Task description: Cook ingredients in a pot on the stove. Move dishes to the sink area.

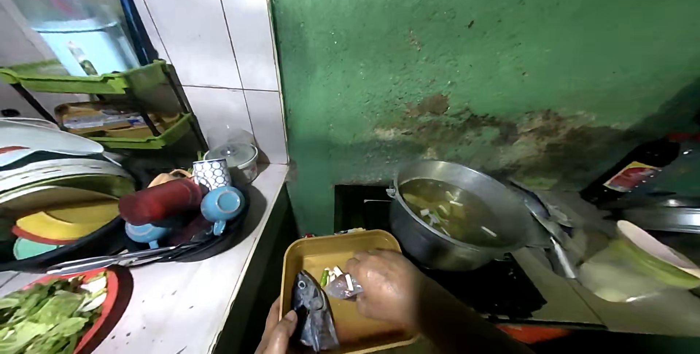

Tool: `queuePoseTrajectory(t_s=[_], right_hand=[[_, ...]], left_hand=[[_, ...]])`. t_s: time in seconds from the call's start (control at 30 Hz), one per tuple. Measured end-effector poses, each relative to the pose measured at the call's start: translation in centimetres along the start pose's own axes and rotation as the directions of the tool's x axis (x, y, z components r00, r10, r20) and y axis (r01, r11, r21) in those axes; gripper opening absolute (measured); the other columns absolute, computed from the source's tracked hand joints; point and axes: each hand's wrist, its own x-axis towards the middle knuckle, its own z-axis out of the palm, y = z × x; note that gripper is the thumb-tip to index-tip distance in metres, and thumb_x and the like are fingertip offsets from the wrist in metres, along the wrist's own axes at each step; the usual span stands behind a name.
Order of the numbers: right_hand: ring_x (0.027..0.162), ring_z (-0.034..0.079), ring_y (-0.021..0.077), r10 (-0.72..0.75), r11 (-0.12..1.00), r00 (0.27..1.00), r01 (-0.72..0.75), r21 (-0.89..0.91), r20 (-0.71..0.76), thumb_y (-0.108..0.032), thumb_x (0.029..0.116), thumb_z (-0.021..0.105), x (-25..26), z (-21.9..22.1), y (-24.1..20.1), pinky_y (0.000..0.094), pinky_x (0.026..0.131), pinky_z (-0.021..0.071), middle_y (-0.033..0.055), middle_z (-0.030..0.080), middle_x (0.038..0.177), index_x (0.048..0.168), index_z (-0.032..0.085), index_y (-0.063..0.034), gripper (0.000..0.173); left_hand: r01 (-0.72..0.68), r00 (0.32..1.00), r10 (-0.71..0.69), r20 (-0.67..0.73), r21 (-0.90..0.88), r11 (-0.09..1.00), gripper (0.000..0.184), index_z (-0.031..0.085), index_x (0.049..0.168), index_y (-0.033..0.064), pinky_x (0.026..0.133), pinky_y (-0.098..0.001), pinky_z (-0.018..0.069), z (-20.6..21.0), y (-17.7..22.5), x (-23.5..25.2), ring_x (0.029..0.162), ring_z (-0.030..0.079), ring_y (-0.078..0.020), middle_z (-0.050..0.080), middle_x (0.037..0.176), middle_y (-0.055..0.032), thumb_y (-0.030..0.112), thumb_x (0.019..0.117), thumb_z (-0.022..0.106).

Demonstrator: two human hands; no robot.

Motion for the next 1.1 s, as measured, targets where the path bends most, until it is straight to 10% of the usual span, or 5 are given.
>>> queuePoseTrajectory(t_s=[0.13,0.23,0.53,0.83,1.1], right_hand=[[0.109,0.065,0.0333,-0.063,0.998,0.967,0.069,0.016,-0.248,-0.017,0.0927,0.067,-1.7,-0.9,1.0,0.0508,0.091,0.0533,0.0173,0.067,0.114,0.114,0.069,0.0004,0.027],[0.077,0.07,0.0241,-0.191,0.981,0.722,0.124,-0.147,-0.666,-0.023,0.0791,0.078,-2.8,-0.7,4.1,0.0439,0.062,0.0593,0.0084,0.068,0.087,0.092,0.072,-0.0069,0.021],[0.093,0.068,0.0413,0.591,0.781,0.73,-0.625,0.014,-0.343,-0.036,0.0868,0.081,-6.0,-8.7,13.0,0.0645,0.078,0.0513,0.0199,0.07,0.093,0.099,0.071,-0.0065,0.033],[0.111,0.063,0.0511,0.689,0.699,0.652,-0.713,0.054,-0.318,-0.035,0.0912,0.079,-4.7,-9.2,14.0,0.0714,0.092,0.0475,0.0302,0.068,0.113,0.117,0.071,-0.0003,0.044],[0.081,0.072,0.0296,-0.114,0.989,0.661,0.005,-0.147,-0.741,-0.014,0.0944,0.067,-3.3,-2.9,-3.3,0.0501,0.07,0.0597,0.012,0.072,0.088,0.095,0.075,-0.0055,0.011]], left_hand=[[-0.004,1.0,0.004,0.005,-0.004,1.0,0.064,0.005,0.161,0.0145,0.079,-0.0482,0.0622,-0.3,0.2,0.1,0.107,0.068,-0.0294,0.051,0.138,-0.02,0.028,0.1035,0.03],[-0.011,1.0,0.012,0.012,-0.018,1.0,0.064,0.004,0.161,0.0147,0.079,-0.0474,0.0635,-0.7,0.4,0.1,0.107,0.069,-0.0283,0.053,0.138,-0.019,0.03,0.1042,0.031],[-0.014,1.0,0.013,-0.028,-0.042,0.999,0.063,0.007,0.16,0.014,0.078,-0.0497,0.0626,-3.1,0.6,0.6,0.107,0.068,-0.0305,0.052,0.137,-0.02,0.029,0.1039,0.031],[0.013,0.999,-0.01,0.033,-0.082,0.997,0.065,0.005,0.161,0.0164,0.081,-0.0523,0.0625,-5.4,1.5,0.4,0.111,0.067,-0.0319,0.051,0.14,-0.0197,0.03,0.1034,0.033],[0.002,1.0,0.0,0.03,-0.08,0.997,0.065,0.013,0.161,0.0161,0.081,-0.0494,0.0638,-7.3,1.8,-0.2,0.11,0.069,-0.0311,0.053,0.142,-0.0191,0.031,0.1032,0.039]])
